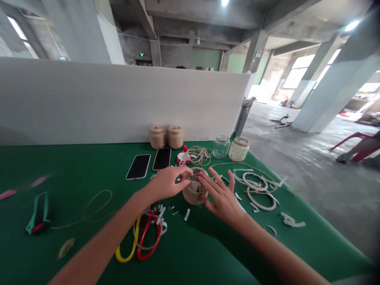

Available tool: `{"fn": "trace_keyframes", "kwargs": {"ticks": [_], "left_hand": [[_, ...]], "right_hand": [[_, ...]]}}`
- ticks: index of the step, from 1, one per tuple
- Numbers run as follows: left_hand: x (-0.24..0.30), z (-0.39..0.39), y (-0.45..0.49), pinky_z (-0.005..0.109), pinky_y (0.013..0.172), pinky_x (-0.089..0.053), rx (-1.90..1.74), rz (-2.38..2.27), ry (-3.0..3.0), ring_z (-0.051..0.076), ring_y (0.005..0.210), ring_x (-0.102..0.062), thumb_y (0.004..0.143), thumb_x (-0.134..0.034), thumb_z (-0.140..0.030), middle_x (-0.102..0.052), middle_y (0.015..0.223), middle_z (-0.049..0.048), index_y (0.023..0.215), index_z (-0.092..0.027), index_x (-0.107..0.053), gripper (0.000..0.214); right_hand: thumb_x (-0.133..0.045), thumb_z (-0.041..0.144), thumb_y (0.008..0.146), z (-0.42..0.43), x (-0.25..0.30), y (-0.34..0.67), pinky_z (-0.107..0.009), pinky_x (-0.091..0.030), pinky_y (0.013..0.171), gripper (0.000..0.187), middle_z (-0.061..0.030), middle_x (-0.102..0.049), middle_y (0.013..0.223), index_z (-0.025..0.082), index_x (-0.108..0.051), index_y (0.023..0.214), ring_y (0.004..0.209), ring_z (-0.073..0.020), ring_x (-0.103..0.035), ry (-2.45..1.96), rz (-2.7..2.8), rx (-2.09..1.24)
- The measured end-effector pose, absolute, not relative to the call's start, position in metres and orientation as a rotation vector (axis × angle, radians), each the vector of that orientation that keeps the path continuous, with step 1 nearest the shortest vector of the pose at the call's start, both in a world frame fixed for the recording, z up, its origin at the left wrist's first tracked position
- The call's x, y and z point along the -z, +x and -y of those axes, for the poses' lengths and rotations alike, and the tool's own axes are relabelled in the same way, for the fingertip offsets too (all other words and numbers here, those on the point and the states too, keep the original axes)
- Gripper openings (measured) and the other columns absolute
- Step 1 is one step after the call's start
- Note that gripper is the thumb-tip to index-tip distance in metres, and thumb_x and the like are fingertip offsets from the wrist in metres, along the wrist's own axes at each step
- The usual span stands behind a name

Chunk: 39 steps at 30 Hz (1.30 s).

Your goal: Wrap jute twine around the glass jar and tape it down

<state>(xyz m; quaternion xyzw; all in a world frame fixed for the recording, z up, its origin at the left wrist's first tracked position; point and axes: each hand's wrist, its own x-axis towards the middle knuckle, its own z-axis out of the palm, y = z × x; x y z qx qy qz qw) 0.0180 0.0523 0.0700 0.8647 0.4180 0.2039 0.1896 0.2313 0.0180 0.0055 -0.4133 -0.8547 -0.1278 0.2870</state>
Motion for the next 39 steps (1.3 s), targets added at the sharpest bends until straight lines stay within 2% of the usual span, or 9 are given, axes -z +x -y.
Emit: {"fn": "trace_keyframes", "kwargs": {"ticks": [4,7,12,16,20,28,31,33,39], "left_hand": [[-0.072,-0.053,0.019,0.022,0.050,-0.031,-0.575,-1.175,2.411,0.010,0.053,-0.046,0.084,-0.045,-0.035,-0.059,0.074,-0.0007,0.100,-0.023,-0.057,0.024],[-0.072,-0.053,0.018,0.022,0.051,-0.032,-0.574,-1.181,2.396,0.010,0.053,-0.046,0.084,-0.045,-0.035,-0.059,0.073,-0.0010,0.100,-0.023,-0.057,0.024],[-0.070,-0.054,0.018,0.022,0.051,-0.032,-0.568,-1.190,2.390,0.010,0.054,-0.047,0.083,-0.047,-0.035,-0.058,0.074,-0.0015,0.104,-0.023,-0.055,0.026],[-0.069,-0.055,0.019,0.022,0.053,-0.033,-0.575,-1.201,2.393,0.011,0.056,-0.048,0.082,-0.048,-0.034,-0.058,0.074,-0.0023,0.105,-0.024,-0.054,0.027],[-0.069,-0.053,0.015,0.023,0.053,-0.032,-0.569,-1.218,2.398,0.012,0.057,-0.049,0.081,-0.050,-0.036,-0.058,0.072,-0.0031,0.106,-0.025,-0.054,0.028],[-0.070,-0.048,0.004,0.023,0.052,-0.032,-0.522,-1.200,2.389,0.012,0.056,-0.048,0.082,-0.050,-0.041,-0.057,0.071,-0.0022,0.109,-0.026,-0.053,0.031],[-0.069,-0.047,0.004,0.023,0.053,-0.033,-0.537,-1.186,2.389,0.012,0.057,-0.048,0.082,-0.050,-0.040,-0.057,0.072,-0.0019,0.111,-0.026,-0.052,0.032],[-0.068,-0.047,0.004,0.023,0.054,-0.033,-0.550,-1.191,2.392,0.012,0.057,-0.048,0.082,-0.051,-0.039,-0.057,0.072,-0.0019,0.111,-0.026,-0.052,0.032],[-0.070,-0.045,0.005,0.022,0.051,-0.032,-0.550,-1.183,2.388,0.011,0.055,-0.048,0.085,-0.047,-0.036,-0.059,0.074,-0.0011,0.112,-0.024,-0.052,0.030]], "right_hand": [[-0.045,0.028,0.085,-0.007,-0.018,0.228,-0.064,0.001,0.103,0.051,-0.0015,-0.025,0.148,0.033,-0.035,0.135,0.137,-0.0327,-0.013,-1.232,2.234,0.274],[-0.048,0.031,0.085,-0.003,-0.017,0.227,-0.062,-0.009,0.104,0.060,-0.0060,-0.012,0.151,0.032,-0.023,0.139,0.137,-0.0328,-0.013,-1.269,2.118,0.102],[-0.069,0.047,0.064,-0.013,0.007,0.218,-0.057,-0.029,0.100,0.107,-0.0167,-0.029,0.139,0.024,0.001,0.142,0.128,-0.0357,-0.030,-1.333,1.814,-0.220],[-0.074,0.045,0.056,-0.025,0.019,0.206,-0.055,-0.035,0.094,0.113,-0.0147,-0.042,0.125,0.023,-0.002,0.140,0.115,-0.0345,-0.045,-1.368,1.742,-0.359],[-0.073,0.038,0.059,-0.030,0.020,0.203,-0.053,-0.035,0.095,0.102,-0.0088,-0.050,0.113,0.025,-0.010,0.138,0.108,-0.0304,-0.051,-1.351,1.698,-0.433],[-0.066,0.029,0.070,-0.034,0.013,0.233,-0.046,-0.031,0.104,0.094,-0.0114,-0.039,0.136,0.027,-0.001,0.138,0.126,-0.0240,-0.039,-0.959,1.904,-0.931],[-0.076,0.036,0.059,-0.030,0.012,0.230,-0.051,-0.024,0.106,0.112,-0.0137,-0.026,0.142,0.026,0.001,0.140,0.133,-0.0298,-0.026,-1.083,1.943,-0.769],[-0.079,0.037,0.053,-0.027,0.014,0.224,-0.052,-0.024,0.106,0.118,-0.0150,-0.028,0.139,0.025,0.000,0.140,0.131,-0.0318,-0.028,-1.183,1.897,-0.652],[-0.071,0.032,0.065,-0.035,0.018,0.224,-0.050,-0.029,0.104,0.104,-0.0129,-0.040,0.132,0.025,0.001,0.141,0.125,-0.0286,-0.039,-1.104,1.894,-0.718]]}}
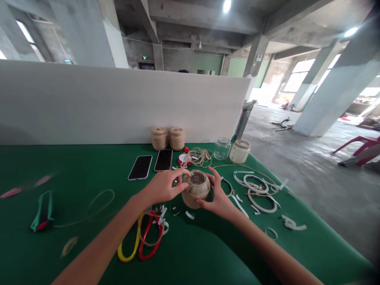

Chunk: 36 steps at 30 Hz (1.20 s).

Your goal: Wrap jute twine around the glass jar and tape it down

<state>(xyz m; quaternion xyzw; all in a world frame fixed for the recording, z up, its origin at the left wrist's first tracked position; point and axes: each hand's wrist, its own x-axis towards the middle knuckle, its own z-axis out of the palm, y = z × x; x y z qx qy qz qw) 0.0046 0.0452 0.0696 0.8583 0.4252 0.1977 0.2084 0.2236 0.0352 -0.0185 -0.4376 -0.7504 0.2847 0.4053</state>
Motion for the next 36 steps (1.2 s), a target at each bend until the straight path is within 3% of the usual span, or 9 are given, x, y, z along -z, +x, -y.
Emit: {"fn": "trace_keyframes", "kwargs": {"ticks": [3,6,8,12,19,36], "left_hand": [[-0.070,-0.044,0.006,0.021,0.049,-0.031,-0.554,-1.175,2.405,0.011,0.056,-0.049,0.086,-0.045,-0.035,-0.060,0.076,-0.0007,0.113,-0.025,-0.051,0.030],[-0.069,-0.040,0.009,0.021,0.051,-0.033,-0.585,-1.174,2.462,0.012,0.061,-0.053,0.086,-0.045,-0.031,-0.062,0.079,-0.0009,0.111,-0.026,-0.053,0.027],[-0.068,-0.037,0.012,0.022,0.057,-0.038,-0.614,-1.139,2.511,0.014,0.070,-0.057,0.086,-0.045,-0.027,-0.064,0.086,-0.0001,0.108,-0.026,-0.056,0.025],[-0.068,-0.033,0.018,0.024,0.071,-0.042,-0.623,-1.049,2.579,0.015,0.086,-0.060,0.087,-0.044,-0.023,-0.065,0.101,-0.0009,0.105,-0.026,-0.058,0.023],[-0.068,-0.036,0.016,0.026,0.079,-0.044,-0.636,-1.090,2.593,0.015,0.091,-0.060,0.087,-0.044,-0.023,-0.064,0.106,-0.0025,0.108,-0.028,-0.056,0.024],[-0.062,-0.041,0.011,0.026,0.076,-0.044,-0.613,-1.157,2.557,0.016,0.088,-0.061,0.087,-0.045,-0.026,-0.065,0.105,-0.0022,0.110,-0.029,-0.056,0.026]], "right_hand": [[-0.064,0.037,0.072,-0.039,0.012,0.234,-0.052,-0.023,0.106,0.099,-0.0133,-0.028,0.143,0.025,0.005,0.141,0.133,-0.0293,-0.027,-0.996,2.028,-0.728],[-0.056,0.045,0.079,-0.035,-0.002,0.237,-0.056,-0.007,0.109,0.091,-0.0106,-0.008,0.151,0.024,0.006,0.143,0.138,-0.0307,-0.008,-1.055,2.156,-0.453],[-0.051,0.046,0.081,-0.030,-0.011,0.236,-0.056,0.000,0.109,0.085,-0.0080,-0.009,0.152,0.023,0.002,0.144,0.138,-0.0301,-0.005,-1.094,2.238,-0.230],[-0.046,0.043,0.084,-0.025,-0.023,0.233,-0.054,0.003,0.109,0.073,-0.0041,-0.020,0.150,0.024,-0.008,0.144,0.138,-0.0280,-0.009,-1.056,2.404,0.040],[-0.044,0.044,0.086,-0.026,-0.024,0.236,-0.054,0.003,0.108,0.069,-0.0043,-0.026,0.148,0.023,-0.013,0.143,0.137,-0.0273,-0.016,-1.062,2.461,0.155],[-0.040,0.039,0.089,-0.029,-0.014,0.241,-0.054,0.007,0.108,0.061,-0.0080,-0.031,0.145,0.017,-0.019,0.142,0.136,-0.0244,-0.022,-1.000,2.503,0.379]]}}
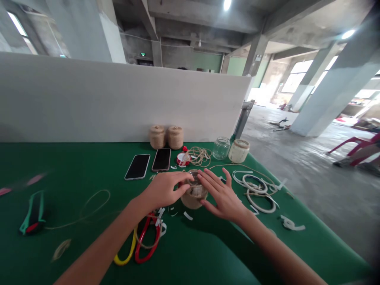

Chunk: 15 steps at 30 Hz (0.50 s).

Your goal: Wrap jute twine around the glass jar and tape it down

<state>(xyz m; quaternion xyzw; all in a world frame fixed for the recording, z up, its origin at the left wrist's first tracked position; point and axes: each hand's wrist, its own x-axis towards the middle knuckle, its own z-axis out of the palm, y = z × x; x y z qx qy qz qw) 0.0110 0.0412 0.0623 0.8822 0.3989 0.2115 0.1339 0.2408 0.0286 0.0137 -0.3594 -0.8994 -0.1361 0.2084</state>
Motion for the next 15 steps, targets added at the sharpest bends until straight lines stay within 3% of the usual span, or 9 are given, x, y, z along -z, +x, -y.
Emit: {"fn": "trace_keyframes", "kwargs": {"ticks": [11,15], "left_hand": [[-0.064,-0.045,0.008,0.025,0.069,-0.043,-0.623,-1.153,2.531,0.015,0.078,-0.060,0.086,-0.046,-0.029,-0.066,0.089,-0.0014,0.109,-0.027,-0.057,0.025],[-0.066,-0.044,0.009,0.025,0.066,-0.042,-0.609,-1.157,2.537,0.015,0.074,-0.059,0.087,-0.045,-0.031,-0.066,0.086,-0.0011,0.110,-0.028,-0.057,0.026]], "right_hand": [[-0.046,0.039,0.088,-0.034,-0.001,0.233,-0.049,-0.010,0.111,0.061,-0.0082,-0.046,0.136,0.016,-0.026,0.140,0.131,-0.0243,-0.033,-0.929,2.312,0.565],[-0.045,0.045,0.087,-0.031,-0.006,0.235,-0.054,-0.007,0.109,0.064,-0.0072,-0.040,0.140,0.021,-0.021,0.142,0.135,-0.0275,-0.024,-1.004,2.384,0.409]]}}
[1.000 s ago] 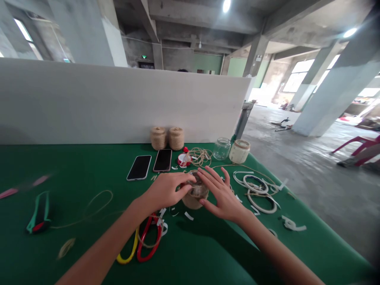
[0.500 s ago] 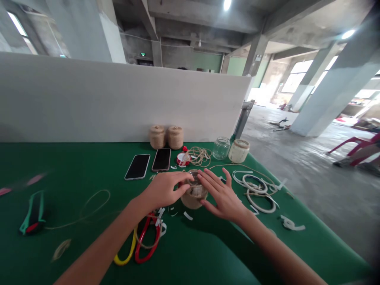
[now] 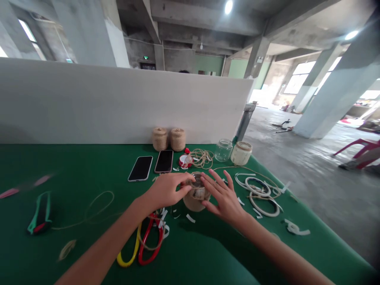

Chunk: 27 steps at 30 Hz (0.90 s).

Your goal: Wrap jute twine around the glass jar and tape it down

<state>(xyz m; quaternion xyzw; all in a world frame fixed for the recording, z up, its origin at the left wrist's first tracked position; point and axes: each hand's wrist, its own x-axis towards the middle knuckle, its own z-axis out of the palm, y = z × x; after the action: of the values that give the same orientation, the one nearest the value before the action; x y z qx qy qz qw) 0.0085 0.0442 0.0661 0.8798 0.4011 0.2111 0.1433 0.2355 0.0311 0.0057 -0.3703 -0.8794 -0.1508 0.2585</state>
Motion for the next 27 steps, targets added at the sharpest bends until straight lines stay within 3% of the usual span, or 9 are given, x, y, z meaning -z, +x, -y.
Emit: {"fn": "trace_keyframes", "kwargs": {"ticks": [4,8,13,18,23,27], "left_hand": [[-0.066,-0.041,0.008,0.024,0.062,-0.042,-0.617,-1.197,2.512,0.015,0.074,-0.059,0.087,-0.045,-0.033,-0.066,0.086,-0.0003,0.111,-0.027,-0.057,0.027],[-0.066,-0.040,0.009,0.023,0.061,-0.041,-0.616,-1.189,2.502,0.015,0.074,-0.059,0.087,-0.044,-0.032,-0.066,0.089,0.0008,0.110,-0.026,-0.057,0.027],[-0.069,-0.041,0.010,0.022,0.054,-0.035,-0.593,-1.224,2.512,0.013,0.062,-0.055,0.086,-0.045,-0.036,-0.062,0.075,-0.0012,0.111,-0.026,-0.055,0.030],[-0.070,-0.040,0.008,0.022,0.053,-0.034,-0.581,-1.231,2.516,0.013,0.060,-0.053,0.084,-0.048,-0.035,-0.058,0.072,-0.0026,0.115,-0.027,-0.051,0.032],[-0.069,-0.040,0.003,0.022,0.052,-0.032,-0.551,-1.233,2.553,0.012,0.057,-0.049,0.084,-0.047,-0.038,-0.050,0.064,-0.0043,0.120,-0.027,-0.046,0.038],[-0.068,-0.040,-0.002,0.022,0.051,-0.032,-0.537,-1.224,2.533,0.012,0.056,-0.047,0.084,-0.046,-0.039,-0.048,0.063,-0.0041,0.119,-0.026,-0.046,0.037]], "right_hand": [[-0.043,0.052,0.085,-0.021,-0.008,0.236,-0.059,-0.009,0.106,0.077,-0.0088,-0.022,0.149,0.022,-0.004,0.145,0.138,-0.0310,-0.007,-1.156,2.334,0.133],[-0.049,0.053,0.080,-0.011,-0.003,0.231,-0.058,-0.013,0.106,0.097,-0.0147,-0.008,0.151,0.017,0.016,0.142,0.138,-0.0320,-0.007,-1.261,2.068,-0.095],[-0.071,0.053,0.059,-0.010,0.009,0.212,-0.061,-0.019,0.102,0.122,-0.0189,-0.026,0.142,0.020,0.015,0.141,0.131,-0.0372,-0.025,-1.324,1.956,-0.277],[-0.072,0.045,0.060,-0.020,0.013,0.195,-0.055,-0.034,0.096,0.113,-0.0140,-0.044,0.124,0.023,0.002,0.142,0.115,-0.0331,-0.045,-1.335,1.740,-0.379],[-0.070,0.037,0.062,-0.025,0.015,0.196,-0.052,-0.036,0.097,0.105,-0.0115,-0.045,0.122,0.024,-0.002,0.141,0.115,-0.0307,-0.045,-1.314,1.732,-0.441],[-0.069,0.028,0.064,-0.032,0.008,0.214,-0.048,-0.033,0.101,0.105,-0.0114,-0.041,0.129,0.026,0.003,0.140,0.120,-0.0270,-0.044,-1.101,1.819,-0.715]]}}
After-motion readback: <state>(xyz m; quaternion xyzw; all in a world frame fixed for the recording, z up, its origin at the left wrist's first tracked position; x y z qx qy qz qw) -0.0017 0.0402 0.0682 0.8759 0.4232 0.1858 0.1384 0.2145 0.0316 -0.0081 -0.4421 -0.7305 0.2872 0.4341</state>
